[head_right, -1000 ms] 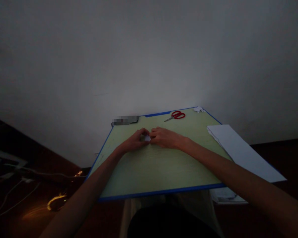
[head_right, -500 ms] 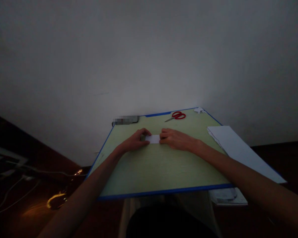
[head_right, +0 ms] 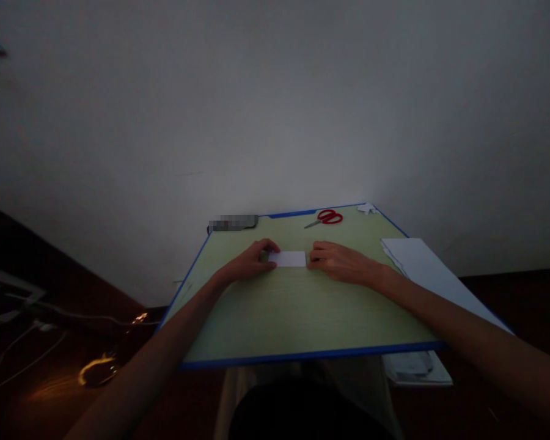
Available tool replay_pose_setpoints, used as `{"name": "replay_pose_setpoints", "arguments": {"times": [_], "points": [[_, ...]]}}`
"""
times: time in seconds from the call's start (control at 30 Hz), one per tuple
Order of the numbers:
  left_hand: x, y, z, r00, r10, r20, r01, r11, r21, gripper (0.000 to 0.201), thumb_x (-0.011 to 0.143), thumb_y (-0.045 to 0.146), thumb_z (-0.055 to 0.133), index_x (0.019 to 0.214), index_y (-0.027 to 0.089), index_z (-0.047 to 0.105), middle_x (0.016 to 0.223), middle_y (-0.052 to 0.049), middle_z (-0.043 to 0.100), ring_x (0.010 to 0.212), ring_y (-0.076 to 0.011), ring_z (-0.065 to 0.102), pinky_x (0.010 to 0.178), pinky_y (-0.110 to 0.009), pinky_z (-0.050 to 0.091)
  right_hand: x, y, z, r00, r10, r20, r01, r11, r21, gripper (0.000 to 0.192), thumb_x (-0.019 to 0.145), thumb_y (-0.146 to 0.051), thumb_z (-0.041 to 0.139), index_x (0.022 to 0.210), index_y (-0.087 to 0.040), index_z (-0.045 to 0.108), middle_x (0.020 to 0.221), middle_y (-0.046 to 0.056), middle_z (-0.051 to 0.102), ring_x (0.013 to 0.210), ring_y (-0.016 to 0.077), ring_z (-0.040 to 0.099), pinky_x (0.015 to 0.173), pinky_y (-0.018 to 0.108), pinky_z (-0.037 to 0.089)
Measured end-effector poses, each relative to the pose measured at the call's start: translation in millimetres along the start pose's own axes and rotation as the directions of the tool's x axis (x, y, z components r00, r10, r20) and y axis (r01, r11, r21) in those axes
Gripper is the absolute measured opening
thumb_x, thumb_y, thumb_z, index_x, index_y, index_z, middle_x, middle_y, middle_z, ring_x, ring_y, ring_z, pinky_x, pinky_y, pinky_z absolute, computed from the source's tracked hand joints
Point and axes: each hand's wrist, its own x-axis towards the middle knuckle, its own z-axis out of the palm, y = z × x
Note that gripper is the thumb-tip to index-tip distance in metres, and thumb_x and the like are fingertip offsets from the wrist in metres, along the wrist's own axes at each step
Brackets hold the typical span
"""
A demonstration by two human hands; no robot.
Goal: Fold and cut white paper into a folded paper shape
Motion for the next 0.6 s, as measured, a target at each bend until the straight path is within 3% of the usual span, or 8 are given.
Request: {"name": "replay_pose_setpoints", "arguments": {"times": [0.07, 0.13, 0.2, 0.27, 0.37, 0.47, 0.53, 0.6], "points": [[-1.0, 0.1, 0.5, 1.0, 0.017, -0.007, -0.017, 1.0, -0.015, 0.036, 0.076, 0.018, 0.07, 0.112, 0.019, 0.062, 0.115, -0.008, 0.063, 0.109, -0.0257, 0.057, 0.1, -0.043, 0.046, 4.3, -1.3, 4.6, 0.986, 0.154, -0.062, -0.152, 0.988, 0.041, 0.029, 0.099, -0.014, 0.05, 0.111, -0.017, 0.075, 0.096, 0.012, 0.069, 0.092, 0.0245, 0.059, 0.081, 0.038, 0.051], [-1.7, 0.0, 1.4, 0.999, 0.03, -0.015, -0.03, 0.999, -0.024, 0.037, 0.076, 0.017, 0.07, 0.112, 0.019, 0.062, 0.115, -0.008, 0.064, 0.108, -0.0253, 0.056, 0.099, -0.043, 0.046, 15.3, -1.0, 10.1, 0.922, 0.376, -0.091, -0.365, 0.924, 0.114, 0.029, 0.101, -0.028, 0.053, 0.116, -0.017, 0.074, 0.103, 0.013, 0.069, 0.099, 0.0259, 0.06, 0.087, 0.041, 0.051], [-2.3, -0.6, 2.5, 0.999, 0.031, -0.028, -0.032, 0.999, -0.031, 0.039, 0.075, 0.016, 0.071, 0.113, 0.018, 0.062, 0.116, -0.009, 0.063, 0.109, -0.0253, 0.056, 0.099, -0.043, 0.046, 30.3, 1.7, 14.8, 0.865, 0.501, 0.018, -0.498, 0.854, 0.154, 0.04, 0.093, -0.047, 0.065, 0.123, -0.022, 0.071, 0.117, 0.015, 0.066, 0.11, 0.0315, 0.059, 0.092, 0.048, 0.049], [-2.9, -1.7, 3.7, 0.998, 0.023, -0.054, -0.026, 0.999, -0.046, 0.043, 0.073, 0.015, 0.073, 0.114, 0.018, 0.061, 0.117, -0.01, 0.063, 0.11, -0.0254, 0.056, 0.098, -0.042, 0.047, 44.9, 6.4, 17.2, 0.829, 0.543, 0.134, -0.559, 0.813, 0.161, 0.053, 0.08, -0.056, 0.076, 0.121, -0.024, 0.07, 0.127, 0.015, 0.062, 0.12, 0.037, 0.054, 0.094, 0.053, 0.046], [-3.8, -3.1, 5.4, 0.995, 0.017, -0.098, -0.025, 0.997, -0.078, 0.052, 0.07, 0.013, 0.074, 0.119, 0.018, 0.06, 0.118, -0.01, 0.062, 0.111, -0.0249, 0.057, 0.094, -0.039, 0.049, 58.0, 12.7, 16.7, 0.817, 0.54, 0.202, -0.577, 0.77, 0.274, 0.05, 0.07, -0.048, 0.084, 0.108, -0.02, 0.067, 0.12, 0.013, 0.063, 0.114, 0.0335, 0.057, 0.091, 0.047, 0.047], [-4.0, -2.4, 6.8, 0.987, 0.016, -0.158, -0.033, 0.994, -0.107, 0.052, 0.07, 0.013, 0.073, 0.121, 0.018, 0.061, 0.115, -0.008, 0.063, 0.105, -0.0229, 0.061, 0.085, -0.034, 0.052, 60.9, 12.2, 14.6, 0.827, 0.534, 0.177, -0.542, 0.672, 0.504, 0.043, 0.071, -0.036, 0.083, 0.105, -0.019, 0.062, 0.101, 0.006, 0.067, 0.091, 0.0231, 0.063, 0.077, 0.034, 0.049], [-3.0, -0.5, 8.0, 0.979, 0.004, -0.202, -0.031, 0.991, -0.131, 0.04, 0.075, 0.017, 0.07, 0.114, 0.018, 0.063, 0.109, -0.007, 0.065, 0.095, -0.0206, 0.063, 0.077, -0.031, 0.052, 61.4, 7.5, 13.0, 0.815, 0.569, 0.106, -0.492, 0.585, 0.645, 0.042, 0.074, -0.033, 0.08, 0.109, -0.02, 0.061, 0.085, 0.0, 0.066, 0.075, 0.0183, 0.062, 0.066, 0.03, 0.047], [-1.3, 2.2, 10.0, 0.968, -0.011, -0.252, -0.033, 0.985, -0.172, 0.027, 0.08, 0.022, 0.069, 0.106, 0.017, 0.065, 0.101, -0.006, 0.068, 0.085, -0.0183, 0.064, 0.073, -0.03, 0.052, 63.2, 0.8, 10.6, 0.767, 0.641, -0.036, -0.398, 0.518, 0.757, 0.045, 0.077, -0.035, 0.08, 0.115, -0.021, 0.06, 0.077, -0.003, 0.063, 0.069, 0.0166, 0.061, 0.063, 0.029, 0.047]]}}
